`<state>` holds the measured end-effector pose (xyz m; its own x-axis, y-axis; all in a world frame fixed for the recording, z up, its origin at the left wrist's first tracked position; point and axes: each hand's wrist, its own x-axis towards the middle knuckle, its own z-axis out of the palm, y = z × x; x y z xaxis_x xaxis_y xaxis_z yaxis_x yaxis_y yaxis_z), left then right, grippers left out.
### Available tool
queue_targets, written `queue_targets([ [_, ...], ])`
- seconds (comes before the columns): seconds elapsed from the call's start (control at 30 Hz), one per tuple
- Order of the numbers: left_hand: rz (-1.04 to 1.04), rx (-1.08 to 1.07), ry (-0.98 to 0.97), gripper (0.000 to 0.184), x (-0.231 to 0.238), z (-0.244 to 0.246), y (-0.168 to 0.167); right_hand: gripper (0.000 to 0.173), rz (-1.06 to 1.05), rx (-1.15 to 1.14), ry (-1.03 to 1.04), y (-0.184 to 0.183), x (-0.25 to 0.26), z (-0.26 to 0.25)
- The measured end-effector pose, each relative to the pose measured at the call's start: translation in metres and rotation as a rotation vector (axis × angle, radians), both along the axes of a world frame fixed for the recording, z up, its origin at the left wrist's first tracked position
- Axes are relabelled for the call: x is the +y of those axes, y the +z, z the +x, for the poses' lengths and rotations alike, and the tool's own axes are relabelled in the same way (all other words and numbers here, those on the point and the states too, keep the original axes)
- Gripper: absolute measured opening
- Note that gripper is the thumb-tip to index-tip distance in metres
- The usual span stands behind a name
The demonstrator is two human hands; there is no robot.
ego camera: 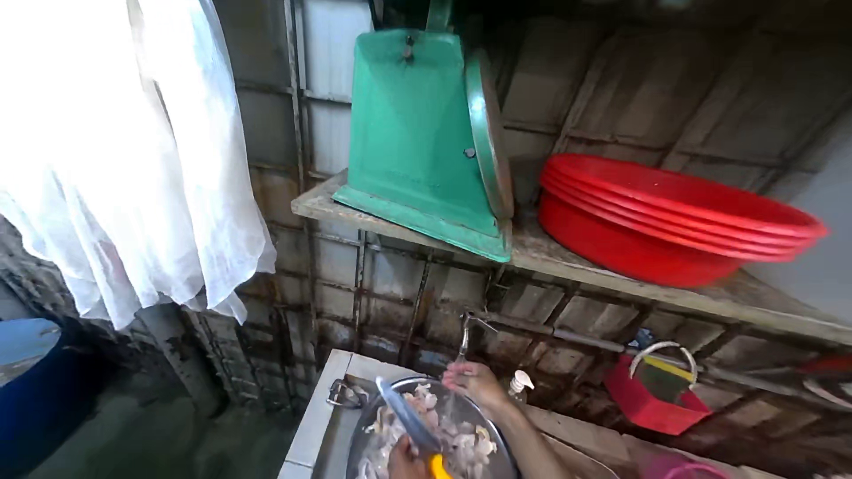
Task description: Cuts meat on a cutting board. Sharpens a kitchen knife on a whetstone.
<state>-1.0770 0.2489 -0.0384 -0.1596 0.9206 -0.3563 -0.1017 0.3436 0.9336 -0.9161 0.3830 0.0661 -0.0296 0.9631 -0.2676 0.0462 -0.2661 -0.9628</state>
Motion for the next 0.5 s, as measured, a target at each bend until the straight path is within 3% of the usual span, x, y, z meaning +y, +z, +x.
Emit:
queue_targets([
  [0.1,-0.044,-0.049,0.029,0.031,0.054,0.032,-0.001,0.023,-0.006,0.053,-0.072,-0.017,0.008,-0.012],
  [0.23,-0.083,-0.162,0.086,0.027,0.097,0.056,0.009,0.022,0.057,-0.22,0.062,-0.015,0.013,-0.005],
  [0.33,-0.096,-0.205,0.101,0.025,0.109,0.064,0.019,0.033,0.169,-0.652,0.245,-0.009,0.011,0.019],
  [0.43,-0.099,-0.179,0.119,0.025,0.111,0.067,0.02,0.058,0.122,-1.108,0.505,-0.001,-0.023,0.029],
  [0.5,-0.11,-0.199,0.131,0.025,0.108,0.071,0.021,0.066,0.101,-1.281,0.49,-0.007,-0.045,0.028],
])
